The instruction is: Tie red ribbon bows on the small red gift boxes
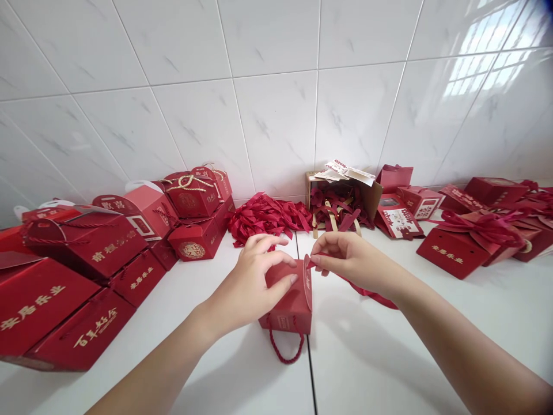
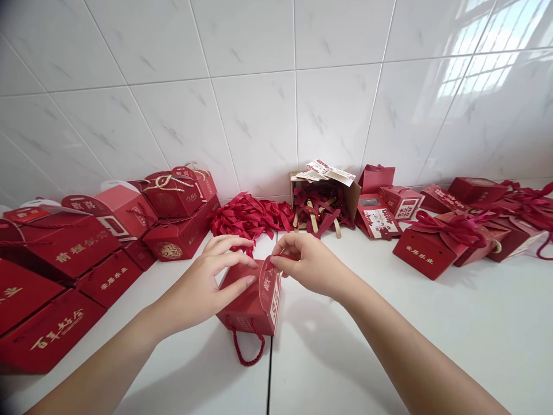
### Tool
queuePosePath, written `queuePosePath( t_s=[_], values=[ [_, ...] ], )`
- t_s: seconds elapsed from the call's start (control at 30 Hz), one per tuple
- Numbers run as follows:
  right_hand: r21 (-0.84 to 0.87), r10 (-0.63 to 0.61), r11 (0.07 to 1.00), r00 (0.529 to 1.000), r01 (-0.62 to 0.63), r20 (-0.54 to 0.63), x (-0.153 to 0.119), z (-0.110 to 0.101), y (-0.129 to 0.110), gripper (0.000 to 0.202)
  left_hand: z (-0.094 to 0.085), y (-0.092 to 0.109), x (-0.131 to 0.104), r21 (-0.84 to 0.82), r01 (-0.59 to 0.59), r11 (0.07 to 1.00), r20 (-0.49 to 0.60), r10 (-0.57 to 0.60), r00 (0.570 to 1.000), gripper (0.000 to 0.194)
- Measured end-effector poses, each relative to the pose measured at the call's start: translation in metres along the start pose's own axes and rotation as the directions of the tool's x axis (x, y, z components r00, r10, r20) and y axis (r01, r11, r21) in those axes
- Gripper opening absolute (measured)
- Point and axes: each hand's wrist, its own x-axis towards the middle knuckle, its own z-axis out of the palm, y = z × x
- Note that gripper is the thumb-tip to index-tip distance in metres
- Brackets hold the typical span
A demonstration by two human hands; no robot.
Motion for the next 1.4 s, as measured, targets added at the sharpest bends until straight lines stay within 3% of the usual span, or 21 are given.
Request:
queuePosePath(
  t_s=[0.27,0.6,0.97,1.07,1.13,1.23,1.3,1.33,1.4],
  values=[
    [0.047,0.025,0.999,1.0,-0.025,0.009,-0.001,0.004,-0.003,0.007,0.007,0.006,0.002,-0.001,-0.035,0.999,0.005,0.035,0.999,0.019],
    [0.073,0.053,0.996,0.999,-0.054,0.005,0.0,0.012,0.008,0.011,0.012,0.006,0.001,0.078,-0.097,0.992,-0.143,0.108,0.984,0.013],
    [0.028,0.077,0.997,0.997,-0.078,0.027,-0.003,0.014,0.006,0.016,0.017,0.003,0.003,0.147,-0.148,0.978,-0.182,0.174,0.968,0.015],
    [-0.059,0.002,0.998,0.996,-0.007,-0.094,-0.004,0.014,0.009,0.024,0.013,0.004,0.003,0.206,-0.179,0.962,-0.264,0.23,0.937,0.014],
    [-0.111,-0.109,0.99,0.979,0.09,-0.175,-0.004,0.014,0.008,0.032,0.008,0.007,0.002,0.26,-0.204,0.944,-0.379,0.294,0.877,0.011],
    [-0.041,-0.216,0.976,0.973,0.214,-0.078,-0.006,0.013,0.004,0.03,-0.003,0.014,-0.001,0.315,-0.242,0.918,-0.521,0.38,0.764,0.007],
    [0.081,-0.246,0.966,0.969,0.244,0.006,-0.008,0.013,-0.001,0.025,-0.011,0.019,-0.004,0.334,-0.24,0.911,-0.566,0.398,0.722,0.007],
    [0.141,-0.254,0.958,0.967,0.248,0.022,-0.009,0.012,-0.004,0.024,-0.014,0.02,-0.005,0.337,-0.22,0.915,-0.571,0.384,0.726,0.006],
    [0.241,-0.259,0.937,0.966,0.253,-0.009,-0.014,0.01,-0.011,0.022,-0.02,0.02,-0.007,0.316,-0.137,0.939,-0.522,0.293,0.801,0.009]
  ],
)
